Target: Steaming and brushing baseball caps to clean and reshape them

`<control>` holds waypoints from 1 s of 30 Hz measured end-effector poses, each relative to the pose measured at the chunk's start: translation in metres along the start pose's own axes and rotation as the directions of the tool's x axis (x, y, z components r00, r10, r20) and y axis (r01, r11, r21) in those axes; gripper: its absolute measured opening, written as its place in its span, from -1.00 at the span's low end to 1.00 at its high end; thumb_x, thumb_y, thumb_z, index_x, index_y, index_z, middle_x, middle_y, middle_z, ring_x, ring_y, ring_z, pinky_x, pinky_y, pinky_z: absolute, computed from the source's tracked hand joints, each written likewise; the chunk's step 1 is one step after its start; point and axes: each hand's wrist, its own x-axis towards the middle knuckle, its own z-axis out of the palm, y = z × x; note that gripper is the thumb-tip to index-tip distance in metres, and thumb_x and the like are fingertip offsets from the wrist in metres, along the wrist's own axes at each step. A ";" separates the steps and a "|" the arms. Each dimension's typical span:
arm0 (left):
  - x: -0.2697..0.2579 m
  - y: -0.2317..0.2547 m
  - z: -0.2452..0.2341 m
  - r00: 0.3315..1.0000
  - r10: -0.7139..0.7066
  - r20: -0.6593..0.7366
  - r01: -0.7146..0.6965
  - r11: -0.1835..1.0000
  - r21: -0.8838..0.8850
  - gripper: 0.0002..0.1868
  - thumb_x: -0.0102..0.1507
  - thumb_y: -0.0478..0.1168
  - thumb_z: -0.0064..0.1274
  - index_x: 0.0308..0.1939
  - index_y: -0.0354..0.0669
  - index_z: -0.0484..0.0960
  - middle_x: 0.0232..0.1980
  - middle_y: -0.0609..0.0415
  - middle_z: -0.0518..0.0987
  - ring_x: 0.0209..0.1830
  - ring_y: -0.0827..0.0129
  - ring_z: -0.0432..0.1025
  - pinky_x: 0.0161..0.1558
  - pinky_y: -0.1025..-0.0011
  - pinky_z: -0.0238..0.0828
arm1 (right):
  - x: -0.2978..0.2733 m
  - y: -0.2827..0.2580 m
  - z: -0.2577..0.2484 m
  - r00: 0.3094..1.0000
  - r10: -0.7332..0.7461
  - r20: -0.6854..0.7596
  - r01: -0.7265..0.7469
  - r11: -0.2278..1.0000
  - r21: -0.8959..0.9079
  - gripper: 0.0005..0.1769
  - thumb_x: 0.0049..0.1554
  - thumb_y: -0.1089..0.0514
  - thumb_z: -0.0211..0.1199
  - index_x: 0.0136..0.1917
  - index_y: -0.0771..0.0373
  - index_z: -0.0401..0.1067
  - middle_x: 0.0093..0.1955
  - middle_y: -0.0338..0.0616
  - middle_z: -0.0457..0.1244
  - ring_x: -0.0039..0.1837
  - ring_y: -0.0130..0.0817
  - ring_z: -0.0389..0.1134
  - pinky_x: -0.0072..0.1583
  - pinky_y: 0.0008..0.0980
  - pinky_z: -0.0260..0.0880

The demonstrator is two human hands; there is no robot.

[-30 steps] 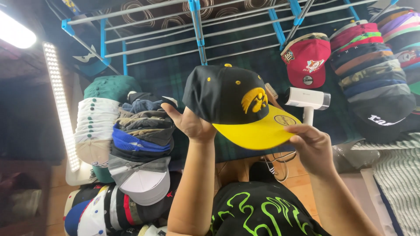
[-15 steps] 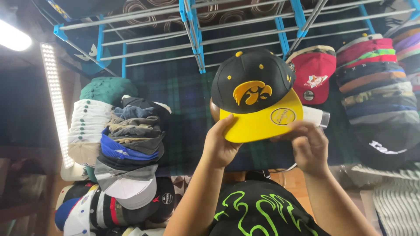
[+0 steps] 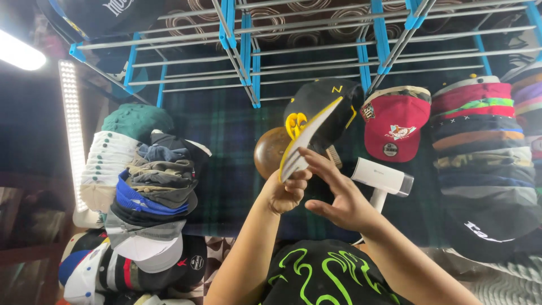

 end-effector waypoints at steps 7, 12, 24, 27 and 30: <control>-0.021 0.000 0.027 0.997 0.075 0.027 -0.076 0.996 0.035 -0.82 0.42 -0.12 -0.15 -0.24 -0.08 0.35 -0.44 0.35 0.14 -0.69 0.83 0.17 -0.70 0.94 0.04 | 0.003 0.023 -0.020 0.999 0.033 0.023 -0.036 0.989 0.141 -0.17 0.18 0.09 0.28 0.59 0.41 0.06 0.19 0.14 0.35 0.30 -0.05 0.37 0.32 0.06 0.34; -0.026 0.008 0.014 0.986 0.137 0.099 -0.137 0.991 -0.004 -0.82 0.44 -0.05 -0.20 -0.06 -0.04 0.36 -0.46 0.33 0.16 -0.74 0.82 0.11 -0.74 0.90 -0.03 | -0.007 0.052 -0.046 0.981 0.158 -0.112 -0.093 0.894 0.439 -0.15 0.24 0.08 0.13 0.65 0.34 -0.16 0.64 0.35 -0.08 0.61 0.21 0.01 0.38 0.18 0.24; -0.053 0.054 -0.021 0.955 0.295 0.041 -0.297 0.953 0.061 -0.49 0.46 -0.16 -0.33 0.47 -0.31 0.17 -0.49 0.39 0.16 -0.73 0.90 0.09 -0.70 0.95 0.04 | 0.024 0.067 -0.045 0.935 0.346 -0.075 -0.220 0.734 0.642 -0.25 0.34 -0.03 -0.11 0.64 0.38 -0.17 0.48 0.59 0.05 0.37 0.43 0.27 0.15 0.24 0.44; -0.075 0.045 0.019 0.891 0.416 -0.183 -0.380 0.903 0.202 -0.49 0.37 -0.06 0.04 0.34 -0.22 0.42 -0.38 0.17 0.49 -0.70 0.67 0.35 -0.60 0.81 0.28 | 0.025 0.069 -0.034 0.923 0.376 -0.082 -0.218 0.687 0.694 -0.21 0.33 -0.08 -0.08 0.65 0.40 -0.14 0.47 0.51 0.10 0.35 0.36 0.30 0.15 0.27 0.44; -0.080 0.050 0.012 0.777 0.617 -0.125 -0.512 0.735 0.446 -0.42 0.33 -0.11 0.13 0.40 -0.22 0.42 0.11 -0.25 0.56 0.05 -0.03 0.58 0.05 0.13 0.59 | 0.031 0.052 -0.022 0.887 0.455 -0.077 -0.275 0.655 0.704 -0.18 0.29 -0.16 -0.07 0.64 0.36 -0.05 0.46 0.43 0.14 0.31 0.32 0.35 0.16 0.27 0.45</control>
